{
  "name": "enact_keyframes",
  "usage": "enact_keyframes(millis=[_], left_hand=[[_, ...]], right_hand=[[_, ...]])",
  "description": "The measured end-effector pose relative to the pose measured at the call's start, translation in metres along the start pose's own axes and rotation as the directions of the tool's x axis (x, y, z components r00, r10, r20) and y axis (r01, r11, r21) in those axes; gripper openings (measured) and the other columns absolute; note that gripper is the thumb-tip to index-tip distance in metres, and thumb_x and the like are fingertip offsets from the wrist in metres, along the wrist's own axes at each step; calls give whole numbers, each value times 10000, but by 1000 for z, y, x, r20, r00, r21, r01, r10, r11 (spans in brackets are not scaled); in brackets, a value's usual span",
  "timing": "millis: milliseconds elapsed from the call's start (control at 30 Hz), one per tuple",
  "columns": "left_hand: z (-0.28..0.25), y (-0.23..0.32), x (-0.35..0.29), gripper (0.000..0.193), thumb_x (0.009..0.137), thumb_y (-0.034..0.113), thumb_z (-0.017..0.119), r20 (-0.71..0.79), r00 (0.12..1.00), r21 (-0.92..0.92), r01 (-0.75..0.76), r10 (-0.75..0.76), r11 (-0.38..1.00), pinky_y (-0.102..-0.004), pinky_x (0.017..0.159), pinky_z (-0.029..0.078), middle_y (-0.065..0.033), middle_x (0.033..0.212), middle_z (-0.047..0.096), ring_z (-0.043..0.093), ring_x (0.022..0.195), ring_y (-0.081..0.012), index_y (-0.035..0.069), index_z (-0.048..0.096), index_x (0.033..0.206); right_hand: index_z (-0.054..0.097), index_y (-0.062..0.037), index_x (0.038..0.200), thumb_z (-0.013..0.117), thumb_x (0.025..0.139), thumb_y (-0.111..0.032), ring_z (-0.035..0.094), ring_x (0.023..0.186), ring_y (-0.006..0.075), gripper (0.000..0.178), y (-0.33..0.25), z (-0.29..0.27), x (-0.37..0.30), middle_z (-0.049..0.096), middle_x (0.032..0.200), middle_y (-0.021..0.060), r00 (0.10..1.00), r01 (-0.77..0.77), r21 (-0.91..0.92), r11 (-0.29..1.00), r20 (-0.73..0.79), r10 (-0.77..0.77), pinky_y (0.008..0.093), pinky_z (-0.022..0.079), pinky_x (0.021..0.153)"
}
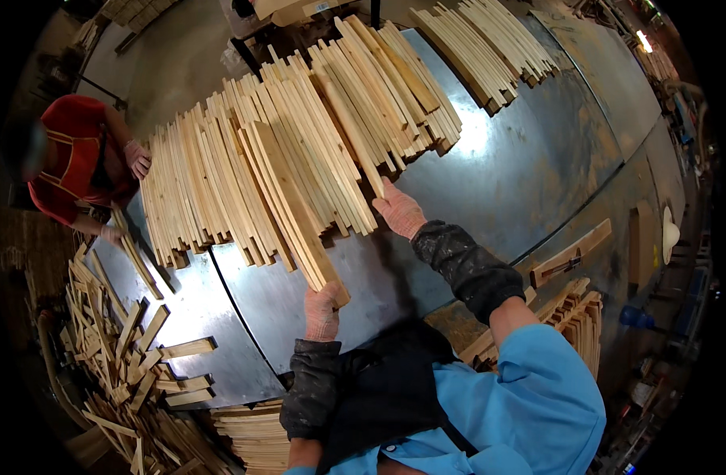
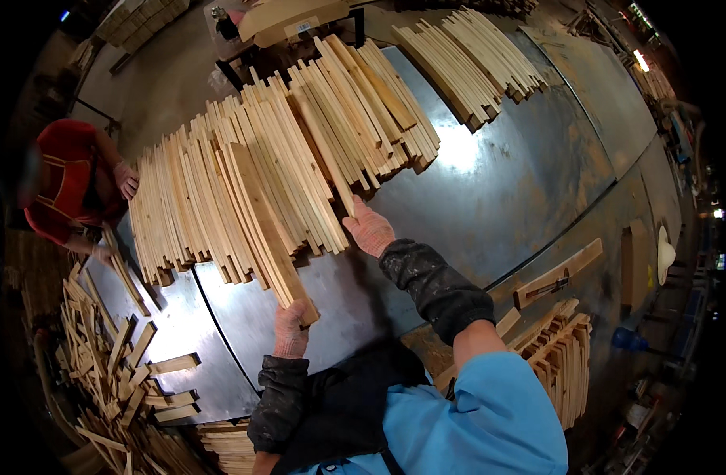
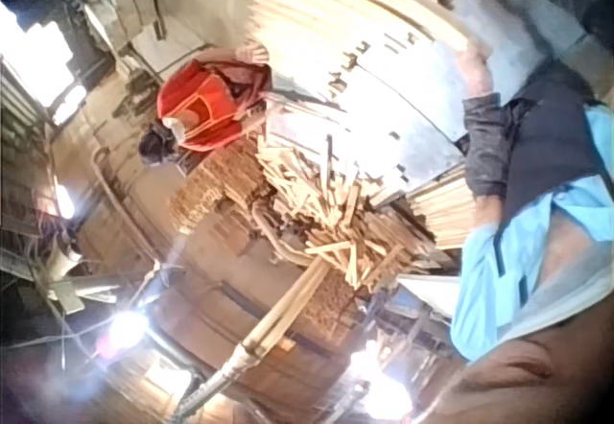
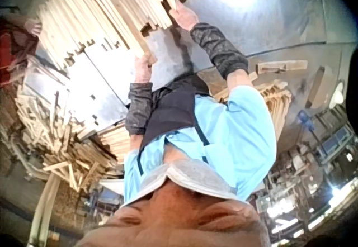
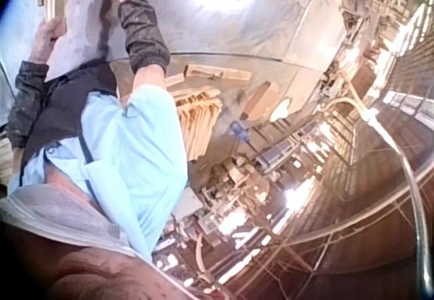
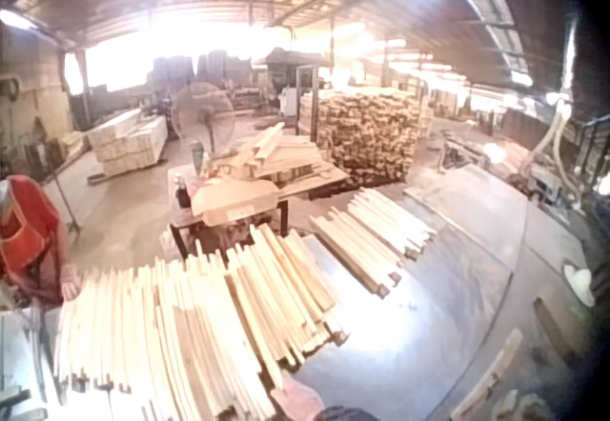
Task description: The person repeatedly picks up small wooden planks from a metal table, aligns them into neat stacks, and transfers the stacks onto a conveyor belt. Another worker is visible across the table also handling planks. The process continues with the person gathering, aligning, and moving planks in batches.
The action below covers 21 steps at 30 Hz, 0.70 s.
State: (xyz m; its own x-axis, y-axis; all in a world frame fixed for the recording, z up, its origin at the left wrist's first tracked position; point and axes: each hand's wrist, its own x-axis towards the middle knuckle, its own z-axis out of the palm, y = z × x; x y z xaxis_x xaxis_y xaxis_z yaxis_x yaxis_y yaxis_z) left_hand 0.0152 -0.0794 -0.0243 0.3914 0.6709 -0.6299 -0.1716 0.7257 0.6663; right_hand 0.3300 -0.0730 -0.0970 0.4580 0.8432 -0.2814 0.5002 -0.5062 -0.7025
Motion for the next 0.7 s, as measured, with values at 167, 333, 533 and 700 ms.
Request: enact_keyframes(millis=[167, 333, 533, 700], left_hand=[[-10, -5, 8, 533, 883, 149, 791, -61, 998, 83, 12, -7, 996, -381, 789, 596, -43, 1085, 640, 671, 933, -207, 32, 576, 1357], [-18, -4, 11, 555, 887, 179, 796, -32, 999, 102, 26, -23, 994, -392, 795, 604, -51, 1086, 641, 668, 931, -208, 41, 566, 1373], [-21, 6, -7, 573, 877, 148, 772, -79, 997, 65, -13, 18, 998, -398, 789, 594, -59, 1099, 634, 659, 931, -208, 23, 553, 1391], [-25, 14, -44, 532, 852, 128, 742, -128, 983, 90, -119, 130, 989, -393, 783, 581, -72, 1068, 637, 658, 906, -213, 5, 564, 1338]], right_hand=[[355, -46, 1676, 601, 1080, -462, 533, 1437, 427, 768, -2, 1, -15, 558, 1555, 272, 999, -38, 128, 991, 29, 34, 441, 440, 1183], [458, -22, 1623, 634, 1084, -417, 566, 1444, 342, 691, 11, 21, -54, 597, 1546, 242, 966, -200, 519, 831, -35, 255, 370, 433, 1191], [579, -50, 1527, 715, 1058, -330, 619, 827, 137, 563, 10, 43, -104, 670, 1041, 4, 875, -388, 878, 281, 256, 410, 318, 548, 753], [577, -118, 1425, 777, 1008, -222, 622, 864, 147, 474, -15, 71, -99, 650, 1089, 5, 874, -431, 901, 54, 402, 271, 343, 541, 783]])
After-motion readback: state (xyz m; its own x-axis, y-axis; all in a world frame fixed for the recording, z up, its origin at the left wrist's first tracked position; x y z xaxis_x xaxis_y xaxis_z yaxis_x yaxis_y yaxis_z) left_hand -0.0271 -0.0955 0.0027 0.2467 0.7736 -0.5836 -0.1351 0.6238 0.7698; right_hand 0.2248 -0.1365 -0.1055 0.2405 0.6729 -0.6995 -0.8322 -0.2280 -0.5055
